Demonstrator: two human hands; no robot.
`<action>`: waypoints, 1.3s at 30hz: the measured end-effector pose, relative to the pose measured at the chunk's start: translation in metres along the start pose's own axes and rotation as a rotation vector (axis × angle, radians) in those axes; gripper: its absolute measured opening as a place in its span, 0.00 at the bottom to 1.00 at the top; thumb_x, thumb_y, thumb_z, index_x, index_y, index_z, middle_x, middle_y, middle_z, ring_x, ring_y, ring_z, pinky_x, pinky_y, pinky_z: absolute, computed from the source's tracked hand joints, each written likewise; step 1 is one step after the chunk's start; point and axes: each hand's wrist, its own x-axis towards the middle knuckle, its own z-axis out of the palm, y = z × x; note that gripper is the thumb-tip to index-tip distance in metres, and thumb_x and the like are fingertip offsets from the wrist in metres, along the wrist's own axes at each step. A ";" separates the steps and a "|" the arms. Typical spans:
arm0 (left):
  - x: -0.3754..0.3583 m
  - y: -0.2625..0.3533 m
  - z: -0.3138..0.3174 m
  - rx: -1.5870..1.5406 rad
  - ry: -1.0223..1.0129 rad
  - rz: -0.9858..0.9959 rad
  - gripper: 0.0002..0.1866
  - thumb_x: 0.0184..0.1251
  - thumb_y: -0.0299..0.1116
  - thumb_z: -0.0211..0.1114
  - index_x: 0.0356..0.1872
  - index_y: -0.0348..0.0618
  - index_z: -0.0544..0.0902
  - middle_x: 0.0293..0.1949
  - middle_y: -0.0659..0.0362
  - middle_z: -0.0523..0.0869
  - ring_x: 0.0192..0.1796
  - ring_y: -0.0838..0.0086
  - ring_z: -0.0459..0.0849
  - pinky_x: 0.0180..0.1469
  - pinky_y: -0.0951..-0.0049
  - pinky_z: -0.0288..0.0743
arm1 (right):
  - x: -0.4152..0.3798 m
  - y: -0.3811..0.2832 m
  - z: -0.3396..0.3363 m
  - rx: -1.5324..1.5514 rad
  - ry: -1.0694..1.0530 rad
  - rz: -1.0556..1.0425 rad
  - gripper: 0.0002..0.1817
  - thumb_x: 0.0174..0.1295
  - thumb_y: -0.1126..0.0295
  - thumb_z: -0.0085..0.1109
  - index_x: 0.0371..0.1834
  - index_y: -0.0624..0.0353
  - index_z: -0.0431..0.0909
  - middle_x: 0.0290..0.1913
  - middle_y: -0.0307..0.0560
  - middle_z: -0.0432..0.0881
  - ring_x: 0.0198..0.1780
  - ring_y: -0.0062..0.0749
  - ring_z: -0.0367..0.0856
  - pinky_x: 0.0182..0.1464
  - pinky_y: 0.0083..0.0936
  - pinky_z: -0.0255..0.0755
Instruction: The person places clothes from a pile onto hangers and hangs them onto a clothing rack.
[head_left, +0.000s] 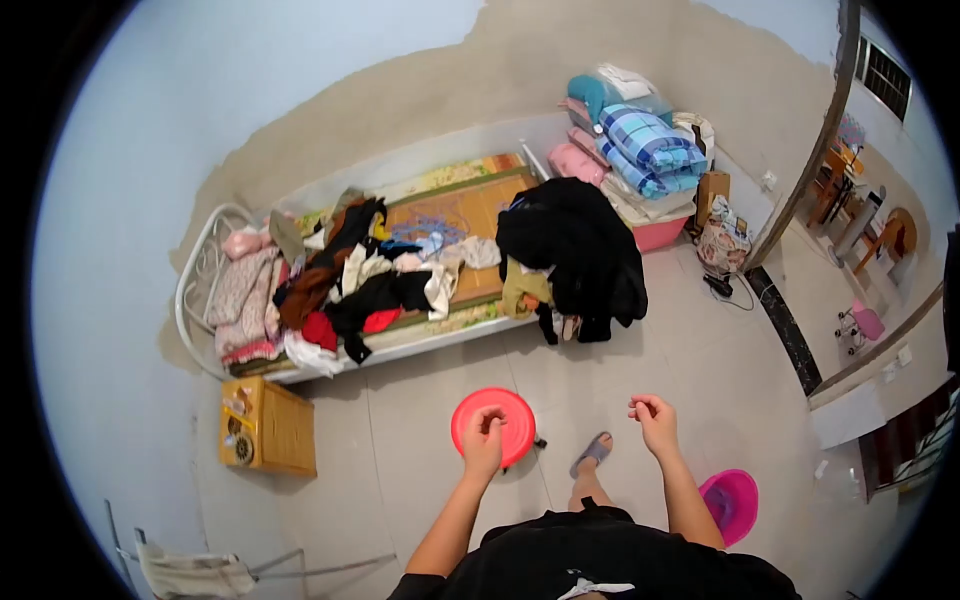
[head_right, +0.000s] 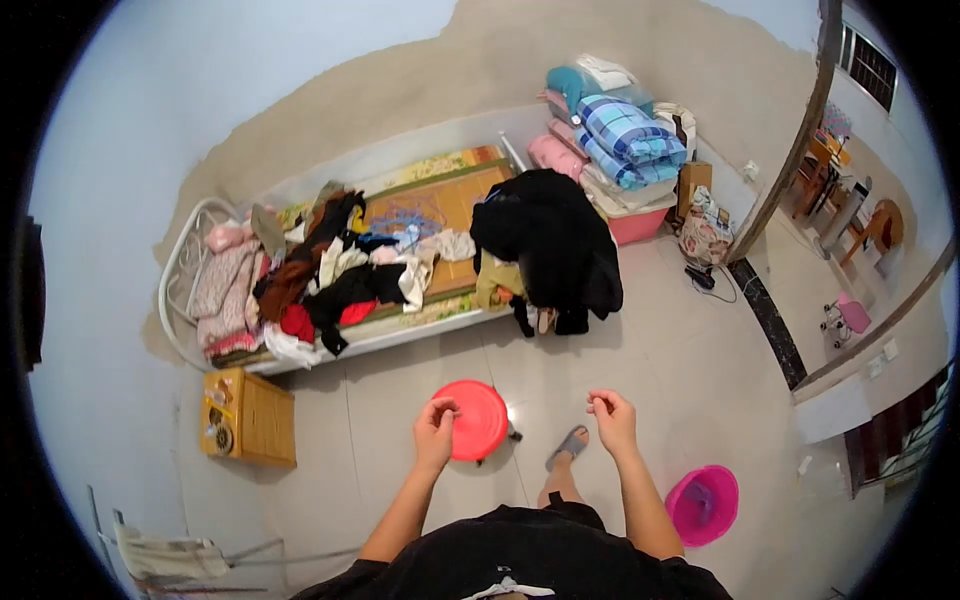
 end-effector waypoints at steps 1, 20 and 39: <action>0.018 0.000 0.016 0.008 -0.019 0.002 0.09 0.62 0.19 0.49 0.42 0.34 0.74 0.36 0.58 0.80 0.39 0.76 0.79 0.45 0.77 0.74 | 0.023 0.009 -0.008 -0.002 -0.002 -0.053 0.08 0.62 0.76 0.48 0.38 0.67 0.77 0.34 0.45 0.80 0.32 0.23 0.79 0.36 0.18 0.74; 0.292 -0.109 0.192 0.305 0.014 -0.222 0.20 0.60 0.21 0.53 0.55 0.39 0.68 0.47 0.52 0.77 0.43 0.71 0.77 0.45 0.72 0.73 | 0.411 0.036 0.027 -0.521 -0.143 -0.304 0.18 0.50 0.75 0.55 0.48 0.58 0.75 0.52 0.50 0.72 0.53 0.48 0.68 0.57 0.35 0.64; 0.696 -0.373 0.139 0.629 0.117 -0.667 0.27 0.51 0.33 0.60 0.53 0.29 0.71 0.46 0.39 0.79 0.50 0.49 0.77 0.53 0.65 0.70 | 0.704 0.096 0.205 -1.147 -0.800 0.581 0.40 0.53 0.62 0.51 0.71 0.44 0.46 0.65 0.55 0.63 0.60 0.49 0.67 0.61 0.35 0.62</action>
